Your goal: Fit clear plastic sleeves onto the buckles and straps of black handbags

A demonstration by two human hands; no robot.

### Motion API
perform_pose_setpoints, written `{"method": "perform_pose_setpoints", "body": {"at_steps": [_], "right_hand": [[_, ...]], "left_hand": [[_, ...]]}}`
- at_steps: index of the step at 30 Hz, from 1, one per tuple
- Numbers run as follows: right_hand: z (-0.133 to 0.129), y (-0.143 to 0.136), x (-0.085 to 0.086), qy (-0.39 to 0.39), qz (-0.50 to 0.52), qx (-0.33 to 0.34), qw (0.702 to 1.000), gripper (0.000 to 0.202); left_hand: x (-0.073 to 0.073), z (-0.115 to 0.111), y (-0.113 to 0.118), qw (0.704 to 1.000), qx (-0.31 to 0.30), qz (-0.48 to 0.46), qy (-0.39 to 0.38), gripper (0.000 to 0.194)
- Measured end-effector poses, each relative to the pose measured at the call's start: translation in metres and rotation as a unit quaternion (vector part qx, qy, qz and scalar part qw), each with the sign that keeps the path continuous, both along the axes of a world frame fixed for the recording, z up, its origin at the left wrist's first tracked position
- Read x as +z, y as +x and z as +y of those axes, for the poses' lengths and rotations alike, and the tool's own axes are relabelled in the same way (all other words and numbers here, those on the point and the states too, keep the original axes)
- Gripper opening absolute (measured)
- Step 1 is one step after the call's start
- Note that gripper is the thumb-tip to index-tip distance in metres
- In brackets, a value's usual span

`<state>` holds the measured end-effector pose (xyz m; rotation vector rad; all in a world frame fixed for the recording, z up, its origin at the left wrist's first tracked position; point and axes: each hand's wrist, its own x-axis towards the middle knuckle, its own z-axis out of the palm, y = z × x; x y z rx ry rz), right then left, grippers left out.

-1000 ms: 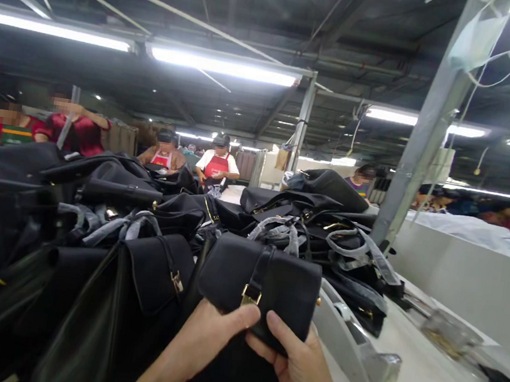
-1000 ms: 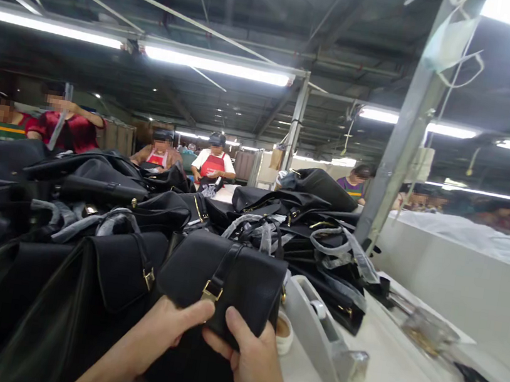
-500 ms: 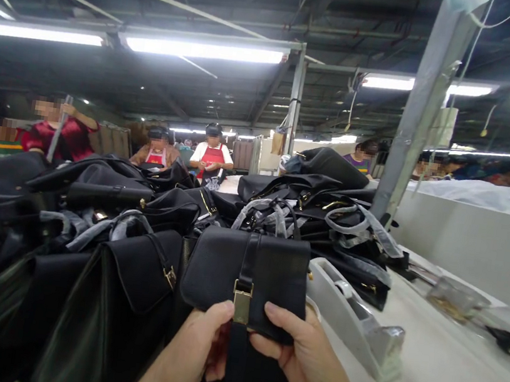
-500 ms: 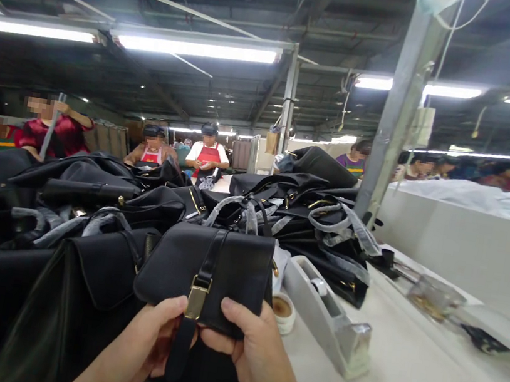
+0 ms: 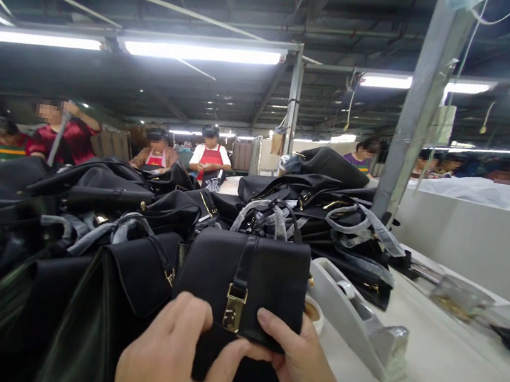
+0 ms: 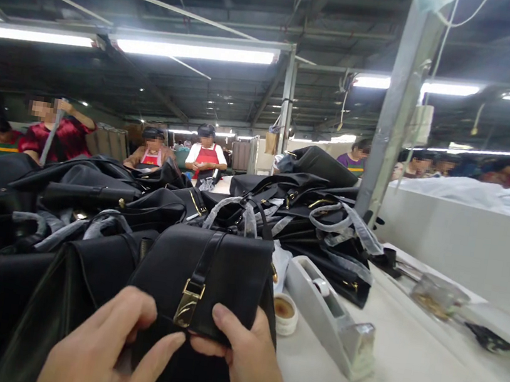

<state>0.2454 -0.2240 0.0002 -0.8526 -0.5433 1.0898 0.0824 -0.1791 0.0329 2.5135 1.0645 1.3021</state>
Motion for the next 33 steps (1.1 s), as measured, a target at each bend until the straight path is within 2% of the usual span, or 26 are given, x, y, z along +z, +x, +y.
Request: {"method": "perform_pose_setpoints", "body": {"at_steps": [1, 3, 5, 6, 9, 10, 13, 15, 23, 27, 31, 33], "right_hand": [[0.001, 0.000, -0.002, 0.001, 0.006, 0.006, 1.000, 0.049], [0.002, 0.000, -0.004, -0.002, 0.024, 0.020, 0.999, 0.044], [0.003, 0.002, -0.002, 0.000, 0.032, 0.027, 0.999, 0.039], [0.003, 0.003, 0.000, 0.003, 0.031, 0.029, 0.999, 0.036], [0.006, 0.007, 0.009, -0.003, 0.029, 0.037, 0.999, 0.030], [0.008, 0.009, 0.012, -0.009, 0.035, 0.041, 0.999, 0.029], [0.014, 0.014, 0.017, -0.023, 0.057, 0.035, 0.997, 0.029], [0.017, 0.017, 0.017, -0.028, 0.070, 0.026, 0.997, 0.030], [0.016, 0.026, 0.011, -0.035, 0.065, 0.032, 0.997, 0.031], [0.015, 0.022, 0.012, -0.028, 0.036, 0.037, 0.998, 0.032], [0.012, 0.014, 0.007, -0.021, -0.016, 0.025, 0.999, 0.029], [0.011, 0.013, 0.003, -0.021, -0.035, 0.017, 0.999, 0.030]], "left_hand": [[0.001, 0.003, 0.004, 0.996, 0.045, 0.002, 0.072, 0.032], [0.002, 0.012, 0.016, 0.981, 0.096, 0.023, 0.165, 0.052], [0.006, 0.022, 0.026, 0.975, 0.100, 0.056, 0.191, 0.067], [0.009, 0.027, 0.030, 0.978, 0.088, 0.076, 0.176, 0.063], [0.024, 0.043, 0.037, 0.989, 0.022, 0.124, 0.084, 0.026], [0.029, 0.049, 0.039, 0.989, -0.007, 0.135, 0.054, 0.021], [0.042, 0.067, 0.046, 0.984, -0.092, 0.150, 0.004, 0.022], [0.044, 0.075, 0.051, 0.981, -0.121, 0.149, -0.013, 0.021], [0.033, 0.080, 0.053, 0.976, -0.171, 0.116, -0.075, 0.019], [0.032, 0.072, 0.048, 0.977, -0.160, 0.117, -0.083, 0.023], [0.029, 0.059, 0.049, 0.982, -0.068, 0.159, -0.075, 0.045], [0.028, 0.055, 0.049, 0.978, -0.037, 0.180, -0.101, 0.047]]}}
